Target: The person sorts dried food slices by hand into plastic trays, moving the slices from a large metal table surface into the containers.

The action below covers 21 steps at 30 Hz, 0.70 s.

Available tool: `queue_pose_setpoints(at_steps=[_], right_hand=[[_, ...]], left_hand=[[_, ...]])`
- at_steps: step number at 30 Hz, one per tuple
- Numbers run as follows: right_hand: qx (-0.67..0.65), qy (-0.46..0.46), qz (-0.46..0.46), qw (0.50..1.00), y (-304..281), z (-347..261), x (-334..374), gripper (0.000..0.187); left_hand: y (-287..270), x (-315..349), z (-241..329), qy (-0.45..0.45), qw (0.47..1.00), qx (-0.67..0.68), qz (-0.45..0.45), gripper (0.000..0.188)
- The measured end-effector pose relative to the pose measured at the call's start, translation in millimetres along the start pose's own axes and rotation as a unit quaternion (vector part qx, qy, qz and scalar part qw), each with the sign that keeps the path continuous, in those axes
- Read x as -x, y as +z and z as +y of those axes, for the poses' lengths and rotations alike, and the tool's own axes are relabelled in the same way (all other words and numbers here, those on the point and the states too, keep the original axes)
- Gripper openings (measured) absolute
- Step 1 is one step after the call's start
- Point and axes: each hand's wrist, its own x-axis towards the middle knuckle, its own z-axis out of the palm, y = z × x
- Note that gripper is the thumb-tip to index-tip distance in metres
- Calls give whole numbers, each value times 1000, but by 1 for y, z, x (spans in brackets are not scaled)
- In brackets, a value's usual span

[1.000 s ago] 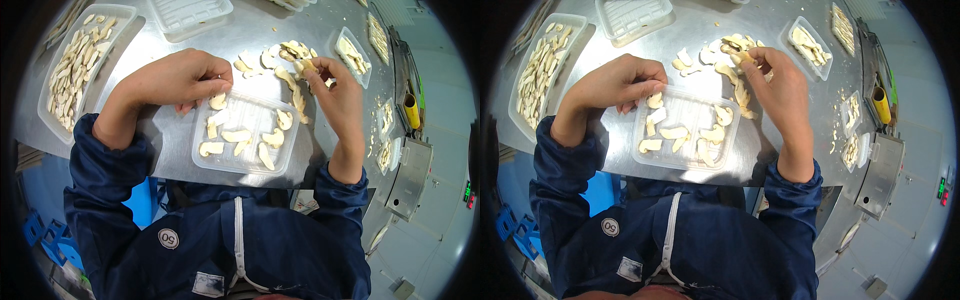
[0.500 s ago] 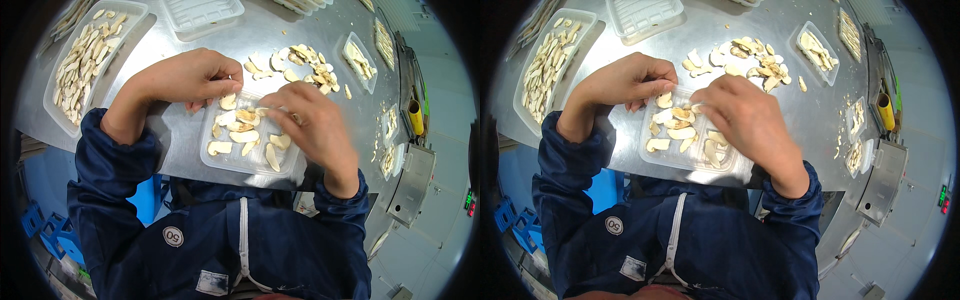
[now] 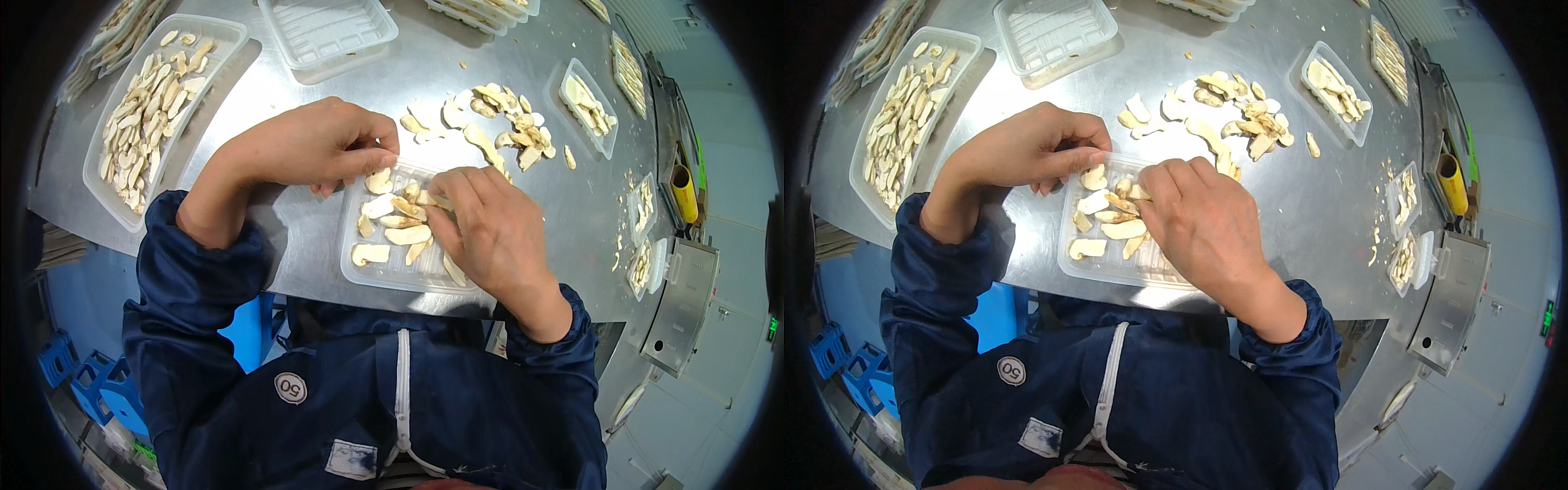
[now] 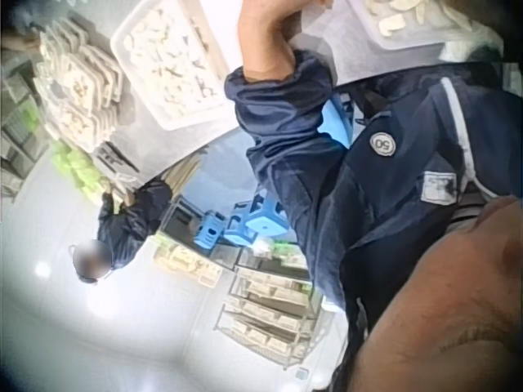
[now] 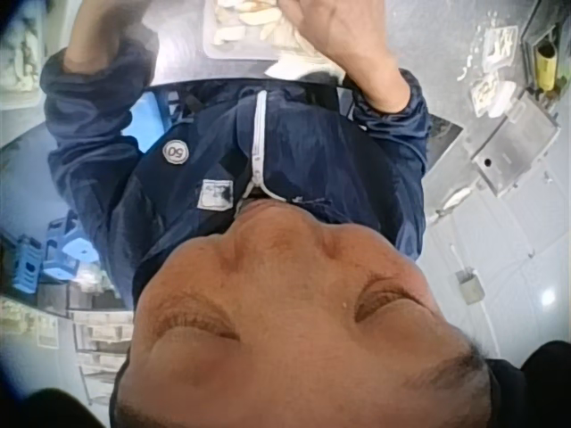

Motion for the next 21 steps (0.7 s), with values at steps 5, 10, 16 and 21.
queue_pose_setpoints(at_steps=[5,10,16,21], right_hand=[[85,-51,52,994,11,0,-1,22],[70,-85,96,989,9,0,-1,23],[12,-68,83,994,9,7,-3,21],[17,-57,41,997,13,7,-6,19]], left_hand=[[0,0,0,4,1000,-2,5,27],[-1,-1,-3,8,1000,-8,-6,27],[-1,-2,-3,16,1000,-4,-6,27],[0,0,-2,15,1000,-3,-6,27]])
